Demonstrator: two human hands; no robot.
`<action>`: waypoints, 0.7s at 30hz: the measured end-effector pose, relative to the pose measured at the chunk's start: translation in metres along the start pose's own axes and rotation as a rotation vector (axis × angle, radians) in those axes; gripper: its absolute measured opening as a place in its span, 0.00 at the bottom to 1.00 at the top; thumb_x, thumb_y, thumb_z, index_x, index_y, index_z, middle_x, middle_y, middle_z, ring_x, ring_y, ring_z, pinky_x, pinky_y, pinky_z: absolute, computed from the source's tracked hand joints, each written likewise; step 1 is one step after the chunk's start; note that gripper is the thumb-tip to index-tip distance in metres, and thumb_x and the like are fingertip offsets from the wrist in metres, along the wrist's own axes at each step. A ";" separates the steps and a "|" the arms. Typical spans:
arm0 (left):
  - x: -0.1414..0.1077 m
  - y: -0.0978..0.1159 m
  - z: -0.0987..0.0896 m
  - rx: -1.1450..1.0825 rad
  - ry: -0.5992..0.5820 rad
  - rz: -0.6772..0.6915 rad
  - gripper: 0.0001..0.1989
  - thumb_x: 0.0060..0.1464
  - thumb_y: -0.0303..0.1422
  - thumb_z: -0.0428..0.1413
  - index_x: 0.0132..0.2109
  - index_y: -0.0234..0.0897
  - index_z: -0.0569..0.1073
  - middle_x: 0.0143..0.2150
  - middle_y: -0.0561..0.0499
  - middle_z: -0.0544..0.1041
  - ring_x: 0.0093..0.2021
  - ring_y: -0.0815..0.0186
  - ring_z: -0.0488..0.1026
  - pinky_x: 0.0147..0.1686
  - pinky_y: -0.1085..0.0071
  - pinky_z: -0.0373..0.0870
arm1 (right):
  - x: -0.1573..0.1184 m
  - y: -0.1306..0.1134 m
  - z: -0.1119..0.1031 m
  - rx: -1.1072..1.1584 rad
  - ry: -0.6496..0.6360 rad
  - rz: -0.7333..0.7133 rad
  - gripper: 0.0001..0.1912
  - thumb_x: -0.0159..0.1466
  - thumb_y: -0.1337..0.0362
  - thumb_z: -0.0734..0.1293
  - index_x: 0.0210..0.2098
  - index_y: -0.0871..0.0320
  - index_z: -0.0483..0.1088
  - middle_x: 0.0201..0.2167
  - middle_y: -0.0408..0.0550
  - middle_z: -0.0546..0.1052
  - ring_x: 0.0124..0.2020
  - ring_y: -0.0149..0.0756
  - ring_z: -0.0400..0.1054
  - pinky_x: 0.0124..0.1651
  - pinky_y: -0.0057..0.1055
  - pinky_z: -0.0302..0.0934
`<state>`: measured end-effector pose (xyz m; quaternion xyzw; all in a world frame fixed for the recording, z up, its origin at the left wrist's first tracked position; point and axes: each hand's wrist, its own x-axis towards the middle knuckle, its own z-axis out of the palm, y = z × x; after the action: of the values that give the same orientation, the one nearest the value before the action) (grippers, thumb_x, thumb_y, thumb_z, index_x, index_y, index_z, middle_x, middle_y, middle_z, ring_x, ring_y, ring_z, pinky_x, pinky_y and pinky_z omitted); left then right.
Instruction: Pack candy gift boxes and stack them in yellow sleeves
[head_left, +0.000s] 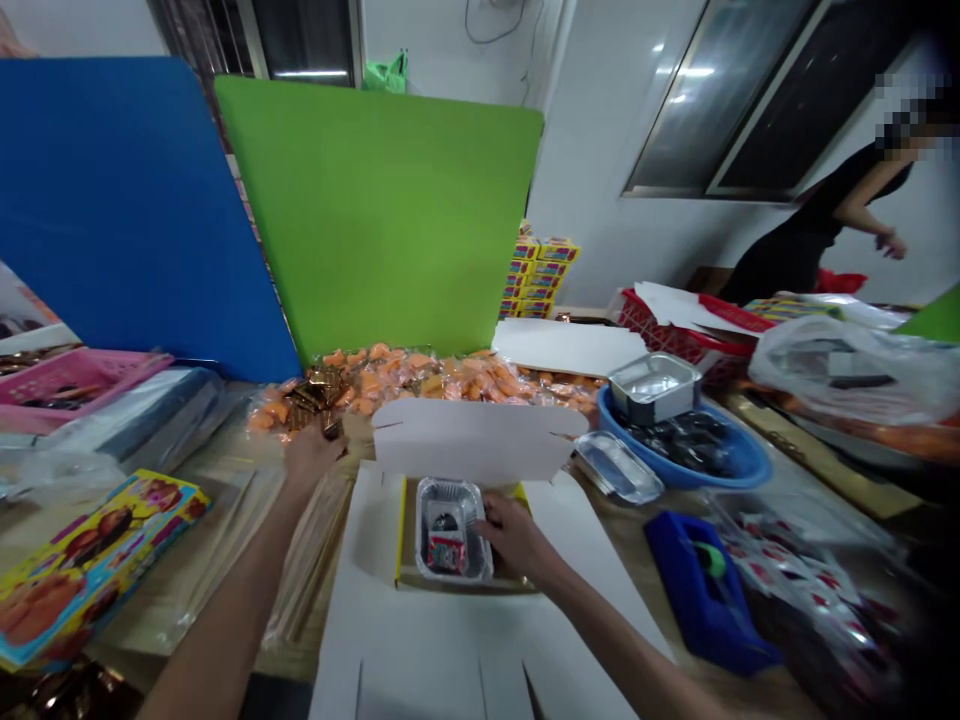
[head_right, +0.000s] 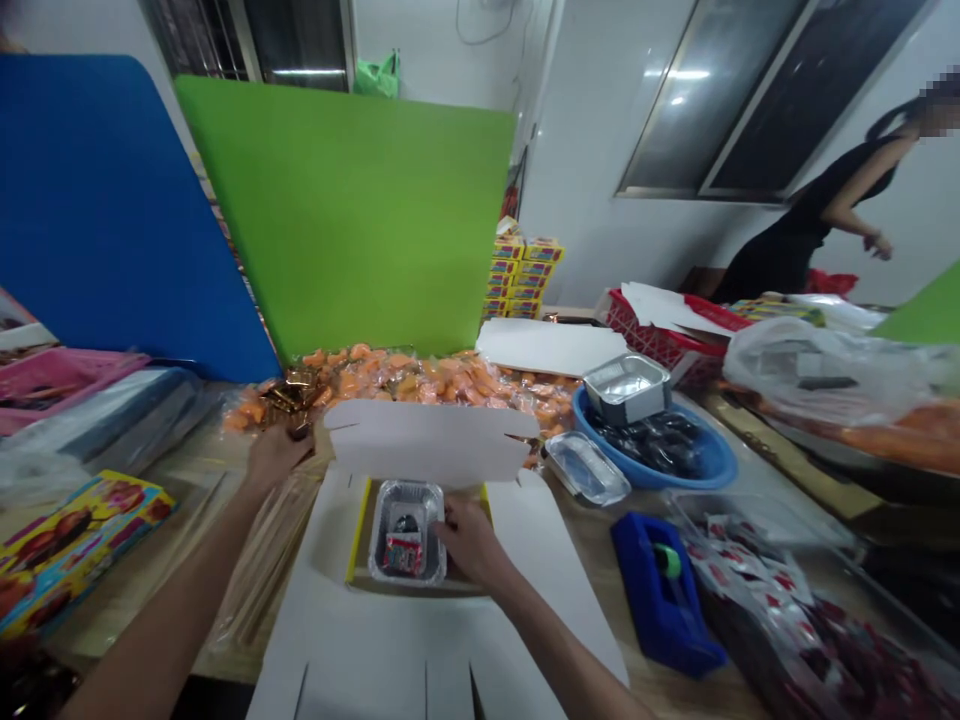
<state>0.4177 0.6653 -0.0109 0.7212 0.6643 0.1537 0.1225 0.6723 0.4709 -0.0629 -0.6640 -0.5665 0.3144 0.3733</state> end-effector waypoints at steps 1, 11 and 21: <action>-0.019 -0.002 -0.009 0.006 0.018 -0.010 0.14 0.47 0.41 0.54 0.37 0.36 0.70 0.35 0.44 0.77 0.41 0.53 0.74 0.34 0.66 0.66 | 0.000 -0.001 0.001 0.011 -0.008 -0.001 0.05 0.52 0.72 0.59 0.26 0.59 0.65 0.19 0.41 0.67 0.23 0.31 0.61 0.26 0.25 0.51; -0.163 0.088 0.011 -0.042 -0.209 0.500 0.16 0.50 0.34 0.51 0.47 0.36 0.69 0.46 0.43 0.74 0.40 0.57 0.75 0.39 0.64 0.70 | 0.000 -0.012 0.001 -0.059 0.033 -0.035 0.12 0.51 0.74 0.59 0.33 0.61 0.70 0.28 0.48 0.76 0.29 0.36 0.67 0.33 0.30 0.59; -0.157 0.078 0.020 -0.002 -0.187 0.565 0.13 0.55 0.39 0.50 0.40 0.37 0.74 0.41 0.45 0.76 0.38 0.60 0.74 0.38 0.66 0.69 | -0.020 -0.003 -0.005 -0.082 0.093 -0.133 0.19 0.56 0.63 0.59 0.47 0.61 0.65 0.31 0.49 0.76 0.24 0.36 0.69 0.30 0.31 0.63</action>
<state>0.4858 0.5029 -0.0090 0.8884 0.4231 0.1153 0.1360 0.6719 0.4507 -0.0578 -0.6537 -0.6037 0.2344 0.3916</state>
